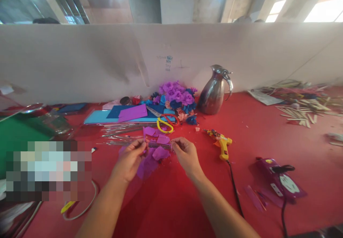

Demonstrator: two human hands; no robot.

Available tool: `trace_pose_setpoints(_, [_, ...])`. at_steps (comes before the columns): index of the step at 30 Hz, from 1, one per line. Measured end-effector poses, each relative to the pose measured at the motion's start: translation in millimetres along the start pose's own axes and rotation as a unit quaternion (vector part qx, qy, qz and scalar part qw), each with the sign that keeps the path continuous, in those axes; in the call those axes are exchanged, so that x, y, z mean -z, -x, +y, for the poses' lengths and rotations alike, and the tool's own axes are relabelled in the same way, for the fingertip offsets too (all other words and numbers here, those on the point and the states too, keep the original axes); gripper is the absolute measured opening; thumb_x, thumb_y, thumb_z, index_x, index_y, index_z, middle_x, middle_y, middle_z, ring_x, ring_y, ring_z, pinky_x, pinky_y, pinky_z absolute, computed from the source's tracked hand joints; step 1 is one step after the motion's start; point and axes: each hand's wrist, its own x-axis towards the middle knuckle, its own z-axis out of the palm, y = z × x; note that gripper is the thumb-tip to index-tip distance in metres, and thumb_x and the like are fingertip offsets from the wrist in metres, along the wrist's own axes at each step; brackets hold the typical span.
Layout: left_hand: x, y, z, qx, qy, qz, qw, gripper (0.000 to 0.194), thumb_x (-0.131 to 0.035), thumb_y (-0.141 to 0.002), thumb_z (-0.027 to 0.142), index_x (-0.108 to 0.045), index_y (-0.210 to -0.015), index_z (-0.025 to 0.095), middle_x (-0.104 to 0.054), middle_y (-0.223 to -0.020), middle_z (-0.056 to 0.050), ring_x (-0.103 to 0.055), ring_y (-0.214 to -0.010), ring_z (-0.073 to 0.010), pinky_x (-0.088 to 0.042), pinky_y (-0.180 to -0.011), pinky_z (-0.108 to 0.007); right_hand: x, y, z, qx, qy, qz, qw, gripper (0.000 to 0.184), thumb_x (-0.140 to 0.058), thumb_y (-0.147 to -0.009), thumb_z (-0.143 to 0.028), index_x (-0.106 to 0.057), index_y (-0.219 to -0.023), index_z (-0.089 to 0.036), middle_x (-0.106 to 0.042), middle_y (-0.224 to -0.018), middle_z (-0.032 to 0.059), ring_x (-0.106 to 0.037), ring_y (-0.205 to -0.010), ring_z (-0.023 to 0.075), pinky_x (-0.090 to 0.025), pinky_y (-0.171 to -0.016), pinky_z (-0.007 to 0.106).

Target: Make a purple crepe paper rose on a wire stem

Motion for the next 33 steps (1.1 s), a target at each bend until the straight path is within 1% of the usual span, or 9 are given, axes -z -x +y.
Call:
trace_pose_setpoints(3, [17.5,-10.8,15.8,-0.059,0.06,0.052,0.995,0.023,-0.08,-0.054,0.021,-0.063,-0.069,0.015,-0.055,-0.06,0.003,-0.046,-0.052,-0.0053,-0.032,-0.046,-0.015,6.0,-2.9,9.4,0.045,0.136,0.034,0.989,0.015,-0.057,-0.077,-0.03,-0.066,-0.074,-0.019,-0.063,-0.065,0.0017,-0.052,-0.06,0.0164,-0.038,-0.061,0.029])
trace_pose_setpoints(6, [33.2,-18.5,25.4,-0.107,0.076,0.095,0.987,0.016,-0.075,-0.058,0.016,-0.061,-0.065,0.015,-0.049,-0.055,0.005,-0.04,-0.047,-0.0037,-0.026,-0.041,-0.014,7.5,-2.7,15.9,0.128,0.306,0.054,0.942,0.016,-0.056,-0.074,-0.019,-0.071,-0.079,-0.023,-0.068,-0.081,0.0049,-0.055,-0.078,0.022,-0.038,-0.075,0.035])
trace_pose_setpoints(8, [38.4,-20.6,27.4,-0.126,0.07,0.113,0.983,0.013,-0.073,-0.059,0.014,-0.062,-0.065,0.015,-0.048,-0.055,0.005,-0.039,-0.047,-0.0035,-0.025,-0.041,-0.014,3.5,0.2,18.0,0.168,0.379,0.027,0.91,0.02,-0.057,-0.072,-0.015,-0.072,-0.081,-0.024,-0.069,-0.088,0.0054,-0.053,-0.085,0.0241,-0.036,-0.08,0.037])
trace_pose_setpoints(10, [37.9,-20.0,26.4,-0.131,0.058,0.122,0.982,0.013,-0.073,-0.059,0.014,-0.063,-0.066,0.014,-0.049,-0.056,0.005,-0.039,-0.048,-0.0032,-0.025,-0.042,-0.014,-4.6,4.9,19.2,0.179,0.406,-0.023,0.896,0.021,-0.057,-0.073,-0.014,-0.072,-0.082,-0.025,-0.07,-0.089,0.0048,-0.053,-0.087,0.0244,-0.037,-0.079,0.037])
trace_pose_setpoints(12, [32.5,-17.2,22.9,-0.121,0.042,0.115,0.985,0.014,-0.073,-0.058,0.016,-0.063,-0.067,0.014,-0.051,-0.059,0.004,-0.04,-0.049,-0.0035,-0.026,-0.043,-0.014,-14.8,10.1,19.9,0.187,0.42,-0.062,0.886,0.017,-0.06,-0.073,-0.017,-0.072,-0.083,-0.025,-0.071,-0.091,0.0044,-0.052,-0.088,0.0251,-0.037,-0.079,0.037])
trace_pose_setpoints(18, [15.1,-7.9,10.4,-0.052,-0.033,0.037,0.997,0.018,-0.074,-0.057,0.021,-0.063,-0.07,0.014,-0.055,-0.063,0.002,-0.043,-0.053,-0.0052,-0.03,-0.048,-0.017,-32.8,16.6,22.9,0.201,0.467,-0.089,0.857,0.022,-0.063,-0.073,-0.019,-0.07,-0.092,-0.028,-0.071,-0.097,0.0031,-0.052,-0.095,0.0266,-0.035,-0.08,0.039])
trace_pose_setpoints(23, [17.2,-7.8,8.3,-0.028,-0.079,0.032,0.996,0.019,-0.073,-0.059,0.023,-0.065,-0.074,0.016,-0.059,-0.07,0.001,-0.048,-0.058,-0.0067,-0.033,-0.052,-0.018,-28.2,12.8,24.0,0.183,0.456,-0.076,0.868,0.015,-0.058,-0.076,-0.013,-0.068,-0.073,-0.024,-0.071,-0.084,0.0025,-0.054,-0.087,0.0235,-0.035,-0.077,0.036])
trace_pose_setpoints(30, [13.4,-6.4,3.9,-0.022,-0.083,0.026,0.996,0.022,-0.075,-0.056,0.025,-0.066,-0.073,0.016,-0.059,-0.067,0.001,-0.048,-0.057,-0.0072,-0.035,-0.055,-0.019,-28.8,14.0,23.1,0.184,0.448,-0.09,0.87,0.011,-0.061,-0.073,-0.015,-0.067,-0.075,-0.025,-0.07,-0.087,0.0029,-0.054,-0.09,0.0253,-0.035,-0.078,0.037])
trace_pose_setpoints(33, [9.5,-5.3,-0.9,-0.022,-0.085,0.025,0.996,0.02,-0.073,-0.058,0.025,-0.067,-0.074,0.016,-0.059,-0.066,0.002,-0.048,-0.057,-0.0072,-0.036,-0.057,-0.019,-27.2,11.6,24.8,0.178,0.377,-0.063,0.907,0.013,-0.056,-0.076,-0.014,-0.065,-0.073,-0.023,-0.069,-0.081,0.0042,-0.055,-0.085,0.0242,-0.037,-0.077,0.037])
